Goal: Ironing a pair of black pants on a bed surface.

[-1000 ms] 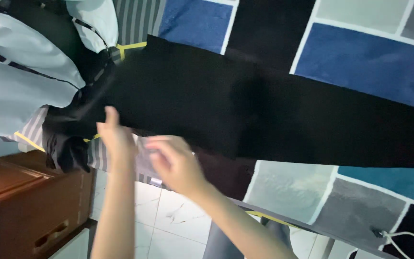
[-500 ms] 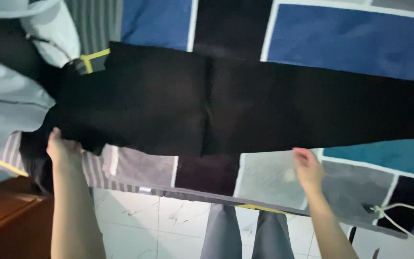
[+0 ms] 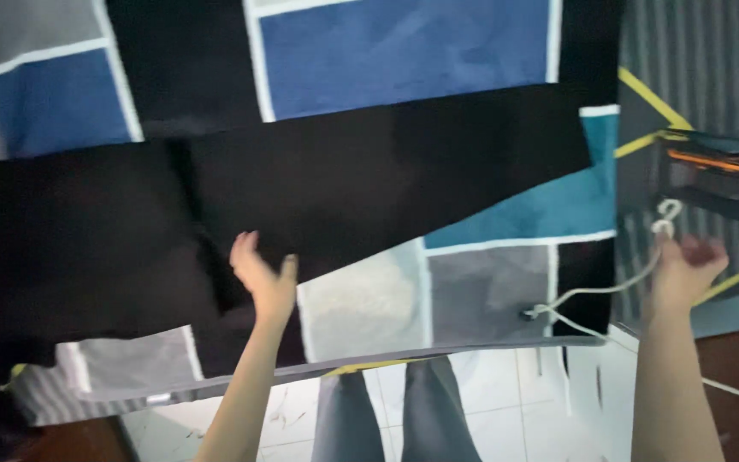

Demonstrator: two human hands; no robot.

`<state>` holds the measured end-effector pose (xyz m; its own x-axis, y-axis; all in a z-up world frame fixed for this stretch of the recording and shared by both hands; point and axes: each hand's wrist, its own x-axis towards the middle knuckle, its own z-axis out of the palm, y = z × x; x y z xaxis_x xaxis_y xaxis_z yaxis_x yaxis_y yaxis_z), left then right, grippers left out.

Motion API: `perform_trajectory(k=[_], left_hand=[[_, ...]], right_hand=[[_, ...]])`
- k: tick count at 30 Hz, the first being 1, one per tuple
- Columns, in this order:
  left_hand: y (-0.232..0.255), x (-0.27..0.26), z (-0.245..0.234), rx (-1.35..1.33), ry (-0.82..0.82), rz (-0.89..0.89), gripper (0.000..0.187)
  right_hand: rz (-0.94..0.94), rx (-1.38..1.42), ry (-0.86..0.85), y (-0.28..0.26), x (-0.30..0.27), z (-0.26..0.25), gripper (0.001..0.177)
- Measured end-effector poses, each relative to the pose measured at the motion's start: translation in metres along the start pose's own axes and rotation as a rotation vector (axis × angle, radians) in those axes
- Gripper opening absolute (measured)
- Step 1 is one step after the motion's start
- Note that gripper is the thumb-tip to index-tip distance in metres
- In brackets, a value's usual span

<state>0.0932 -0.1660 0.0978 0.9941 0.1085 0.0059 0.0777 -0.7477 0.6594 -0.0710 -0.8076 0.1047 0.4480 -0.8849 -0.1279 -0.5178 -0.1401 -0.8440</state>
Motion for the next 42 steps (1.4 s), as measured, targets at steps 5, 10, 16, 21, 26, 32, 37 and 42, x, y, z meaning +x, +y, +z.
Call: perform_trajectory(k=[5, 10, 16, 21, 26, 32, 37, 42], left_hand=[[0.097, -0.008, 0.077, 0.006, -0.323, 0.051, 0.087], [0.136, -0.016, 0.153, 0.197, -0.538, 0.175, 0.086], [0.177, -0.023, 0.199, 0.283, -0.583, 0.257, 0.087], [0.184, -0.024, 0.205, 0.383, -0.634, 0.429, 0.081], [0.173, -0.031, 0.189, 0.345, -0.666, 0.531, 0.075], [0.126, -0.035, 0.152, 0.292, -0.63, 0.418, 0.071], [0.067, -0.026, 0.103, 0.347, -0.472, 0.237, 0.07], [0.012, -0.027, 0.04, 0.479, -0.373, -0.043, 0.068]], right_hand=[[-0.024, 0.182, -0.102, -0.034, 0.052, -0.007, 0.079], [0.097, 0.339, -0.099, -0.058, 0.067, 0.012, 0.073], [-0.054, 0.561, -0.149, -0.051, 0.108, 0.007, 0.035], [-0.229, 0.137, -0.182, -0.106, 0.103, 0.012, 0.021], [-0.321, -0.49, -0.452, -0.198, 0.056, 0.063, 0.037], [-0.924, -1.032, -0.848, -0.183, -0.005, 0.165, 0.062], [-1.053, -1.098, -0.904, -0.173, -0.017, 0.194, 0.059], [-0.894, -1.296, -0.715, -0.147, 0.02, 0.167, 0.07]])
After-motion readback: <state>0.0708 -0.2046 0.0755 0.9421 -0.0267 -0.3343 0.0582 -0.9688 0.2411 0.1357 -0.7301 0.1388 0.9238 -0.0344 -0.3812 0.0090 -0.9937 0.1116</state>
